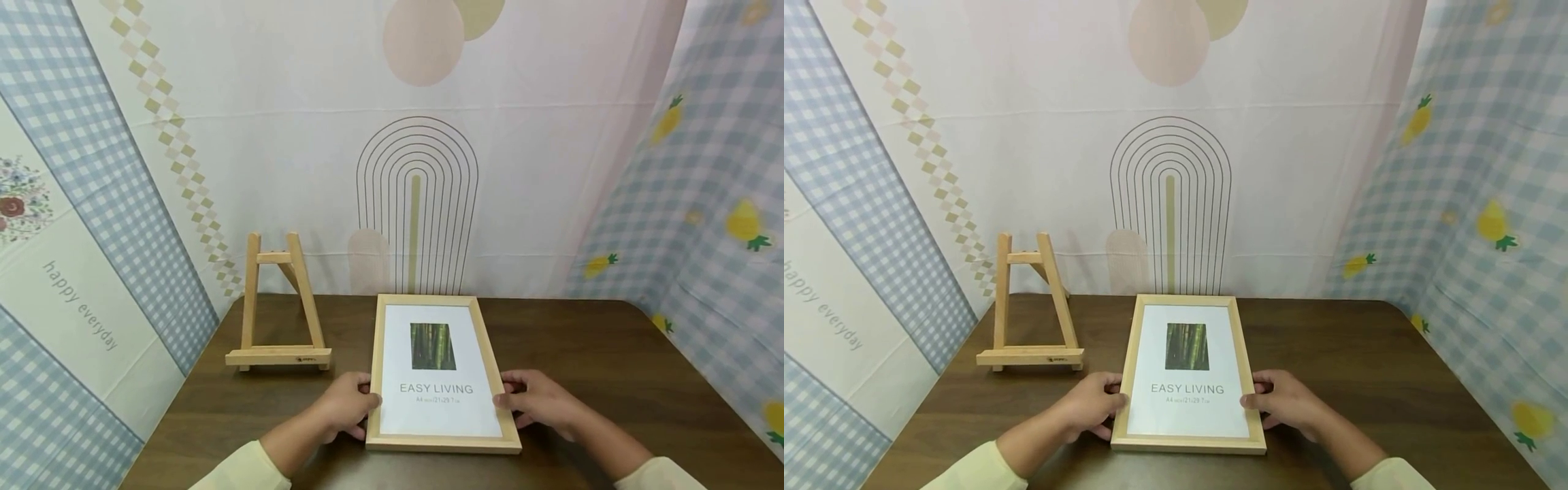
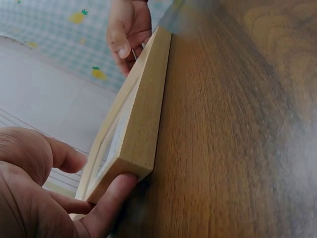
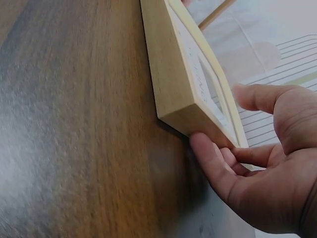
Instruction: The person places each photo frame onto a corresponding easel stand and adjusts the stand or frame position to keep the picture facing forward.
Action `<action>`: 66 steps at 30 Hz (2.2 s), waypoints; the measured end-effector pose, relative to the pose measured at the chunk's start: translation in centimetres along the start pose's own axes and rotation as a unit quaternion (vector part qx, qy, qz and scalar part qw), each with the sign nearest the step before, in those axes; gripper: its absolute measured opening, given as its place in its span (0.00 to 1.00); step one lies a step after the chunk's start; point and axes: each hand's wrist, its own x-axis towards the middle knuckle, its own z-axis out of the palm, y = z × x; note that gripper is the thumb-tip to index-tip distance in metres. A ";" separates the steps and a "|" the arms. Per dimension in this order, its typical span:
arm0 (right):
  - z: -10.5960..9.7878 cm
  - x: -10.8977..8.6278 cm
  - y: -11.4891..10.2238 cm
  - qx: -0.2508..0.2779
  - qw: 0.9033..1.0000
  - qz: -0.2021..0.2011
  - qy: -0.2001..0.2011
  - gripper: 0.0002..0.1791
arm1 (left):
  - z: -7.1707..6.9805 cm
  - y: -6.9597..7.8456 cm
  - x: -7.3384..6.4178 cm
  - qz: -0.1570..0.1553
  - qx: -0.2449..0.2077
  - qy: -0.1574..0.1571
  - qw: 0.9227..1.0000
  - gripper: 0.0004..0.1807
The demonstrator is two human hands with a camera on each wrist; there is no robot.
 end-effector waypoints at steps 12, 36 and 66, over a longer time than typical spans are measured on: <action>0.3 -0.3 -0.1 0.012 1.000 0.005 0.017 0.39 | 0.2 0.3 -0.4 -0.011 -0.012 0.005 1.000 0.29; -2.6 -0.9 -0.6 0.167 0.972 -0.006 -0.164 0.48 | -2.4 0.4 -0.7 -0.020 -0.156 -0.070 0.985 0.42; -2.6 -0.5 0.5 0.201 0.965 -0.006 -0.168 0.50 | -3.3 -0.6 0.4 -0.023 -0.202 -0.115 0.972 0.47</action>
